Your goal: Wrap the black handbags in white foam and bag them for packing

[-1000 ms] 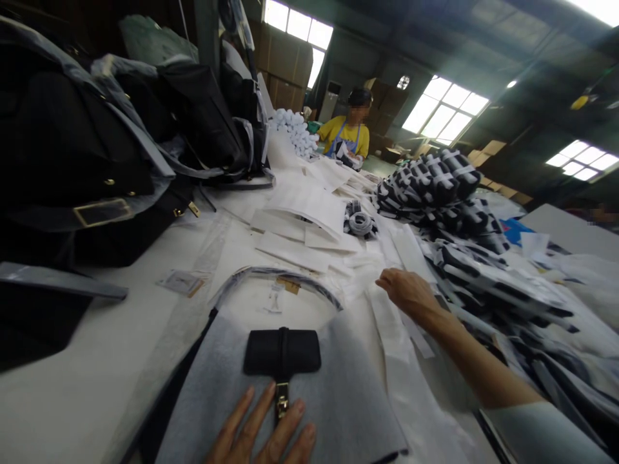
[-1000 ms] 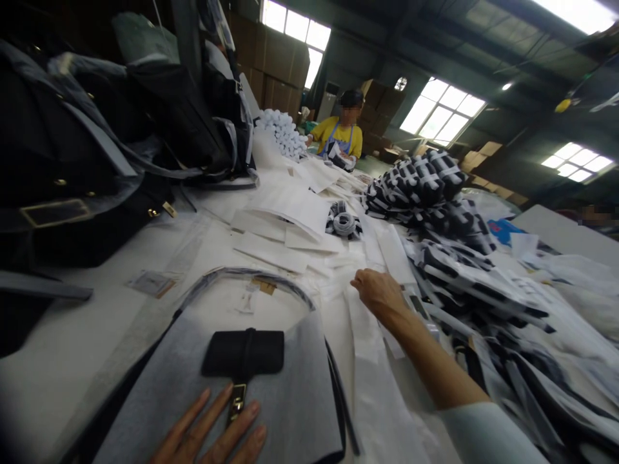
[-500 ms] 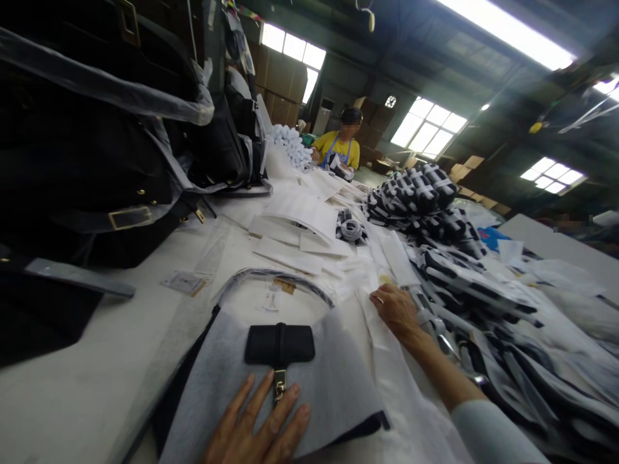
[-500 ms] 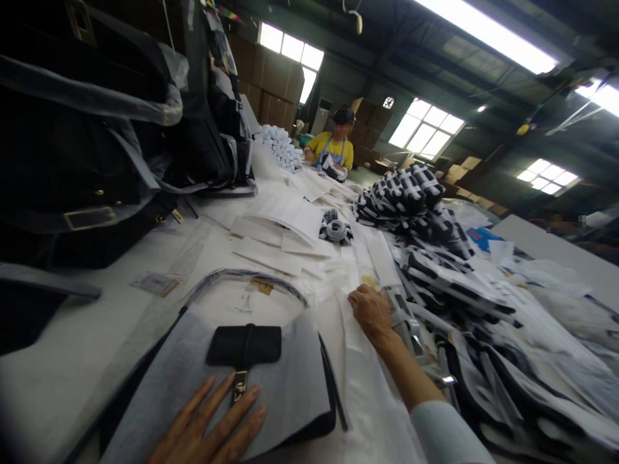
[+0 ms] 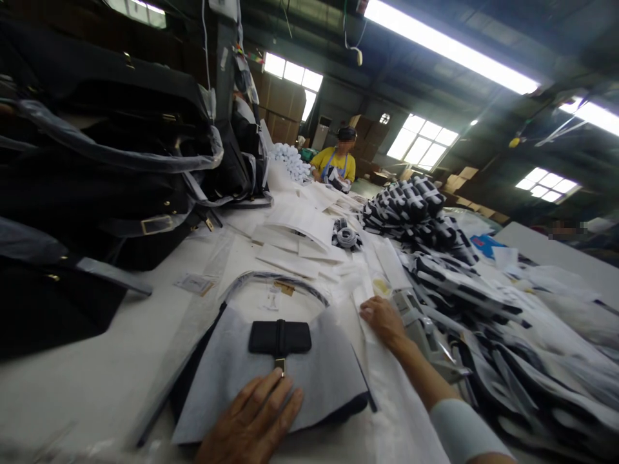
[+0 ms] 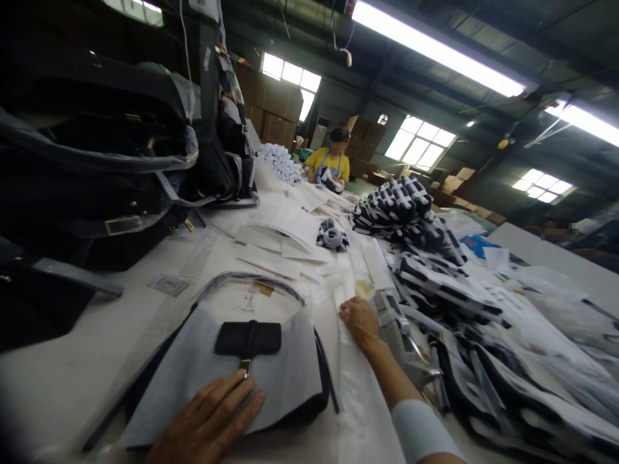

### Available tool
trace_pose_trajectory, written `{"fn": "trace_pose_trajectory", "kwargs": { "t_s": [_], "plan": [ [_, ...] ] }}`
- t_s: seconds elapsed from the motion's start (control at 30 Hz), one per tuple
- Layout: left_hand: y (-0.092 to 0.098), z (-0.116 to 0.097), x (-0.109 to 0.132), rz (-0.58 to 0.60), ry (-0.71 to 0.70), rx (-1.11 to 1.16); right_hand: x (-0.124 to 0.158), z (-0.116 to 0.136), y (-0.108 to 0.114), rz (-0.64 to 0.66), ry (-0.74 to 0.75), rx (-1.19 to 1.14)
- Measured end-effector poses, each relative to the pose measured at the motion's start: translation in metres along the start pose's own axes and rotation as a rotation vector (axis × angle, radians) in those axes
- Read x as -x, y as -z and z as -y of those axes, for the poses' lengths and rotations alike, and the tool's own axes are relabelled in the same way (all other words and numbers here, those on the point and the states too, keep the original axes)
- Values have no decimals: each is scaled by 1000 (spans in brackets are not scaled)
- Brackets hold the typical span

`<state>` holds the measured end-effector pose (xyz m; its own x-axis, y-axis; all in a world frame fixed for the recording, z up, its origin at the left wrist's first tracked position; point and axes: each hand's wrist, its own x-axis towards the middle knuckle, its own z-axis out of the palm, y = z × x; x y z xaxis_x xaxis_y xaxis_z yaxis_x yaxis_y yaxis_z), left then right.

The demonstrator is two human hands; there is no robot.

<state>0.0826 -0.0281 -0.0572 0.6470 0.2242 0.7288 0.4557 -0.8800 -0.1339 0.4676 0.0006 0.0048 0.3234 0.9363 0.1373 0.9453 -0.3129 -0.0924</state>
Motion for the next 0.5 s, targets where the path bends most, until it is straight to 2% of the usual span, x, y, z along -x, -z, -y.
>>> {"fn": "trace_pose_trajectory", "kwargs": {
  "t_s": [0.1, 0.23, 0.37, 0.5],
  "plan": [
    [-2, -6, -1, -7, -10, -1, -2, 4, -5, -18, -32, -19],
    [1, -24, -10, 142, 12, -90, -4, 0, 1, -56, -81, -112],
    [4, -42, -28, 288, -5, -248, 2, -15, 15, -92, -127, -282],
    [7, -44, -47, 426, -59, -306, 18, -31, 28, -112, -180, -515]
  ]
}}
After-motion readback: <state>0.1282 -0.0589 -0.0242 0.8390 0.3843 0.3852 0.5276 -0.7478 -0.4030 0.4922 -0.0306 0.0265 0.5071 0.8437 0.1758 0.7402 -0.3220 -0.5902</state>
